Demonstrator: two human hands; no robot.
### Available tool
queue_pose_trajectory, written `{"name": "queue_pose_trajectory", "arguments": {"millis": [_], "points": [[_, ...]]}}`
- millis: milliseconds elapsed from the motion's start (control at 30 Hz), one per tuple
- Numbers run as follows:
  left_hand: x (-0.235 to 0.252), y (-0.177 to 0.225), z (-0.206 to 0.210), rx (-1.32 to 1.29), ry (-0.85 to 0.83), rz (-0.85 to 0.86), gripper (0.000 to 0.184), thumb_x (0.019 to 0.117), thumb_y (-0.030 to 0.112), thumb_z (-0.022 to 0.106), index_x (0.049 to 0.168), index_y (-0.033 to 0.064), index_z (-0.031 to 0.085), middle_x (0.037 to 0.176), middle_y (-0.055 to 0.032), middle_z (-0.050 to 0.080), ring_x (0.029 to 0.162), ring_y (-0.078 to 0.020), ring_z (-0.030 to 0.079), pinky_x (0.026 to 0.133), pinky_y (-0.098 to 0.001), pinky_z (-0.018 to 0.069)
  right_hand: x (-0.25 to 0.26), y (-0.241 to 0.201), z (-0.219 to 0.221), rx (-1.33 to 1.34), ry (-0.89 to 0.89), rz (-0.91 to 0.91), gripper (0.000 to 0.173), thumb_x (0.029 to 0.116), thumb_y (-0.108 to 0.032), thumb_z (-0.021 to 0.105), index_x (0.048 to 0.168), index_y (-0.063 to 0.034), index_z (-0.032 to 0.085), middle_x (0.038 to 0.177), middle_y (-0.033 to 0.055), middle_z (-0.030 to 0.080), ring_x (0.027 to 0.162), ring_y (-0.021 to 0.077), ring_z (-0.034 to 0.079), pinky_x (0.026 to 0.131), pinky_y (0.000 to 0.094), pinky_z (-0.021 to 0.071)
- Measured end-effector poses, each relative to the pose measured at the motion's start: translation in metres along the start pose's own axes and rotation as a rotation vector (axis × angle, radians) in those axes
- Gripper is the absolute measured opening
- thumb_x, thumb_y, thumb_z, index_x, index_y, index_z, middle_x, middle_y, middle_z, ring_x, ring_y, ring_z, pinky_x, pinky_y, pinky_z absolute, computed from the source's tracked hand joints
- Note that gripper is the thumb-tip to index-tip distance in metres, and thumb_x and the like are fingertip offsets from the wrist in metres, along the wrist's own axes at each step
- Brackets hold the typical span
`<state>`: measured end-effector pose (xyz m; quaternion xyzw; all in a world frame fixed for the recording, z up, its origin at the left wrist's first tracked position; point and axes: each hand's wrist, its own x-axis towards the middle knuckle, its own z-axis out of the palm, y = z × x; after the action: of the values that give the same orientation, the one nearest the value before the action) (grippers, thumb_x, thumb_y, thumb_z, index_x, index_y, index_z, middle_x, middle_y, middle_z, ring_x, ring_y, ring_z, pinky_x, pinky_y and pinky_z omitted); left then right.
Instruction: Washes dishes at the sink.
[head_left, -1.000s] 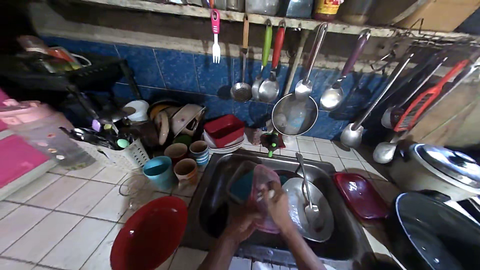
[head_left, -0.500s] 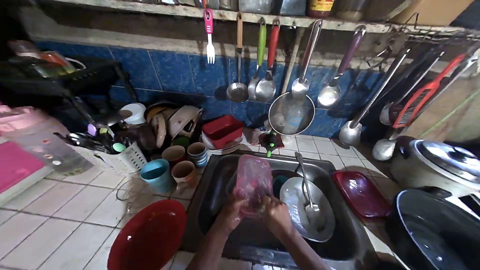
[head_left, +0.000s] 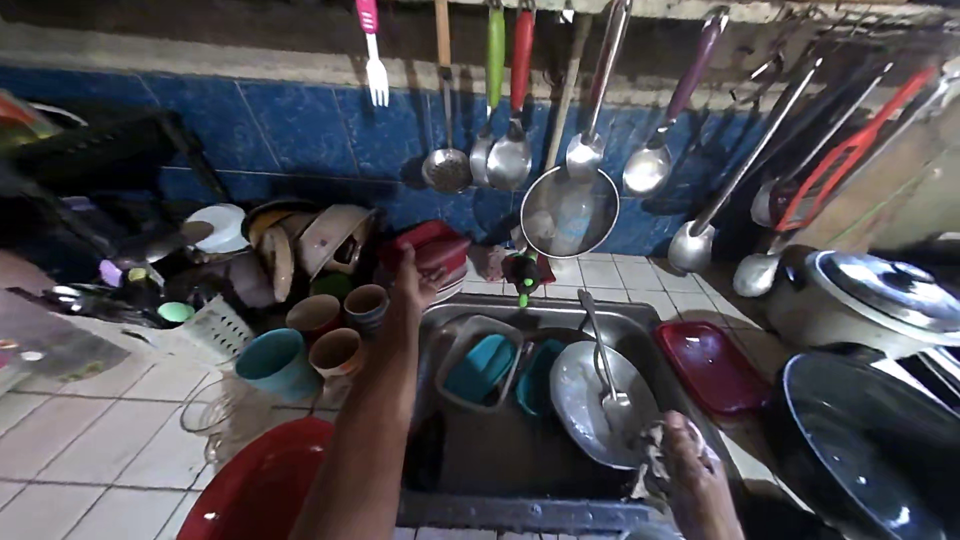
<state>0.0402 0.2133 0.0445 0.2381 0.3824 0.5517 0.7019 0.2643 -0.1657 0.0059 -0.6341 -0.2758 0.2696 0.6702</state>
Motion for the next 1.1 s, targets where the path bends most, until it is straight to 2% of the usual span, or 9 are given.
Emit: {"name": "queue_pose_trajectory", "arguments": {"millis": [100, 233, 333, 400, 467, 667, 900, 1000, 1100], "points": [[-0.029, -0.045, -0.008, 0.437, -0.067, 0.084, 0.040, 0.1099, 0.021, 0.046, 0.142, -0.0035, 0.044, 0.126, -0.0193, 0.059, 0.102, -0.0227, 0.063, 0.087, -0.0354, 0.0546, -0.011, 0.004, -0.029, 0.309, -0.132, -0.050, 0.043, 0.0956, -0.041, 0.069, 0.124, -0.0149, 0.050, 0.096, -0.0071, 0.071, 0.078, 0.0054, 0.069, 0.069, 0.0261, 0.0605], [-0.058, -0.107, -0.032, 1.249, -0.259, 0.267, 0.045, 0.0989, 0.013, 0.063, 0.139, -0.0059, 0.054, 0.130, -0.0259, 0.063, 0.118, -0.0339, 0.064, 0.104, -0.0477, 0.0509, -0.044, -0.004, -0.055, 0.170, -0.294, -0.065, 0.059, 0.0834, -0.005, 0.072, 0.134, -0.0164, 0.044, 0.110, -0.0070, 0.070, 0.091, 0.0084, 0.070, 0.079, 0.0305, 0.0617], [-0.056, -0.142, -0.043, 1.670, -0.401, 0.071, 0.092, 0.0895, 0.028, 0.079, 0.161, 0.0039, 0.025, 0.158, -0.0304, 0.035, 0.146, -0.0466, 0.035, 0.119, -0.0589, 0.0312, -0.066, -0.015, -0.067, -0.236, -0.323, -0.019, 0.057, 0.0827, 0.002, 0.069, 0.134, 0.0064, 0.045, 0.114, 0.0029, 0.067, 0.098, 0.0061, 0.068, 0.088, 0.0296, 0.0604], [-0.054, -0.163, -0.052, 1.770, -0.393, -0.026, 0.122, 0.0769, 0.033, 0.089, 0.165, 0.0106, 0.008, 0.161, -0.0283, 0.031, 0.146, -0.0452, 0.037, 0.116, -0.0589, 0.0358, -0.075, -0.015, -0.071, -0.365, -0.311, -0.019, 0.053, 0.0847, 0.000, 0.071, 0.132, 0.0111, 0.049, 0.114, 0.0102, 0.067, 0.098, 0.0074, 0.069, 0.087, 0.0300, 0.0604], [-0.058, -0.168, -0.055, 1.746, -0.364, -0.031, 0.127, 0.0720, 0.032, 0.092, 0.165, 0.0098, 0.008, 0.160, -0.0268, 0.033, 0.145, -0.0432, 0.038, 0.116, -0.0581, 0.0360, -0.078, -0.013, -0.074, -0.366, -0.274, -0.034, 0.053, 0.0848, 0.001, 0.071, 0.132, 0.0118, 0.049, 0.114, 0.0122, 0.067, 0.097, 0.0082, 0.069, 0.087, 0.0300, 0.0602], [-0.086, -0.140, -0.042, 1.289, -0.343, 0.058, 0.045, 0.0970, 0.015, 0.069, 0.135, -0.0052, 0.058, 0.126, -0.0275, 0.064, 0.117, -0.0375, 0.063, 0.104, -0.0533, 0.0486, -0.053, -0.006, -0.049, -0.017, -0.094, -0.080, 0.063, 0.0851, -0.006, 0.071, 0.143, 0.0012, 0.046, 0.114, 0.0049, 0.068, 0.094, 0.0112, 0.070, 0.080, 0.0312, 0.0624], [-0.199, -0.115, -0.029, 0.433, -0.394, -0.256, 0.051, 0.0899, -0.008, 0.056, 0.138, 0.0022, 0.044, 0.106, -0.0122, 0.065, 0.087, -0.0175, 0.068, 0.074, -0.0355, 0.0601, 0.020, -0.026, 0.080, 0.376, -0.220, -0.184, 0.055, 0.0929, -0.005, 0.065, 0.141, 0.0025, 0.039, 0.111, 0.0086, 0.066, 0.094, 0.0134, 0.070, 0.084, 0.0328, 0.0613], [-0.224, -0.124, -0.033, 0.304, -0.538, -0.270, 0.069, 0.0782, -0.011, 0.055, 0.143, 0.0046, 0.039, 0.111, -0.0101, 0.066, 0.092, -0.0151, 0.068, 0.076, -0.0341, 0.0603, 0.051, 0.008, 0.119, -0.189, -0.216, -0.448, 0.052, 0.0926, -0.019, 0.072, 0.128, 0.0143, 0.055, 0.128, 0.0272, 0.059, 0.117, 0.0297, 0.060, 0.100, 0.0389, 0.0520], [-0.223, -0.123, -0.040, 0.245, -0.488, -0.220, 0.057, 0.0787, -0.014, 0.049, 0.132, 0.0044, 0.045, 0.099, -0.0046, 0.065, 0.083, -0.0095, 0.066, 0.072, -0.0284, 0.0579, 0.023, 0.039, 0.138, -0.584, -0.258, -0.671, 0.038, 0.0957, -0.027, 0.067, 0.106, 0.0101, 0.070, 0.113, 0.0325, 0.066, 0.111, 0.0491, 0.063, 0.097, 0.0578, 0.0517]]}}
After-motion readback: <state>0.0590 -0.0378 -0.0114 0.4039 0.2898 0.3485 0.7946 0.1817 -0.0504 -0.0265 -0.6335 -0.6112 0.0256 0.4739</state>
